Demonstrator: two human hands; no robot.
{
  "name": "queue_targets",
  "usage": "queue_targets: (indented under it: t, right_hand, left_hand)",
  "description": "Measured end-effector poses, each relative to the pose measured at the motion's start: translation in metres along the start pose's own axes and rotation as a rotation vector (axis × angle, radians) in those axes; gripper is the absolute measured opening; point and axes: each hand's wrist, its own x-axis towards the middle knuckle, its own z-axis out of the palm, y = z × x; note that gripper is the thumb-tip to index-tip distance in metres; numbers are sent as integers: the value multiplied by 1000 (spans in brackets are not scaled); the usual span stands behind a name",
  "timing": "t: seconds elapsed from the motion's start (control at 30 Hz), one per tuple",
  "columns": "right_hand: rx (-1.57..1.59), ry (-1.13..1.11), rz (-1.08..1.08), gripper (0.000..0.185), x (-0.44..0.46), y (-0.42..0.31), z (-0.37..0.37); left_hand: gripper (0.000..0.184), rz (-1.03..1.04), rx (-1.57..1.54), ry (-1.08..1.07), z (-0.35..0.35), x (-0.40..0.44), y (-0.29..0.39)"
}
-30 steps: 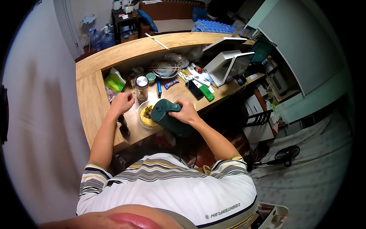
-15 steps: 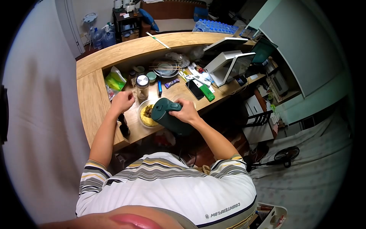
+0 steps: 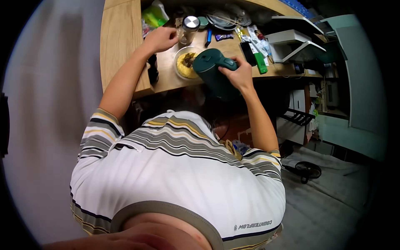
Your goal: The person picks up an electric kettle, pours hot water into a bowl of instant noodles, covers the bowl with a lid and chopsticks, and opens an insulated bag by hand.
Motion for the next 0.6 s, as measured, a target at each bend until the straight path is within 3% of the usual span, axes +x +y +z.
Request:
queue_targets:
  t: [0.6]
  right_hand:
    - [-24, 4, -6, 36, 2, 0, -4]
  left_hand:
    - [26, 23, 53, 5, 10, 2, -9]
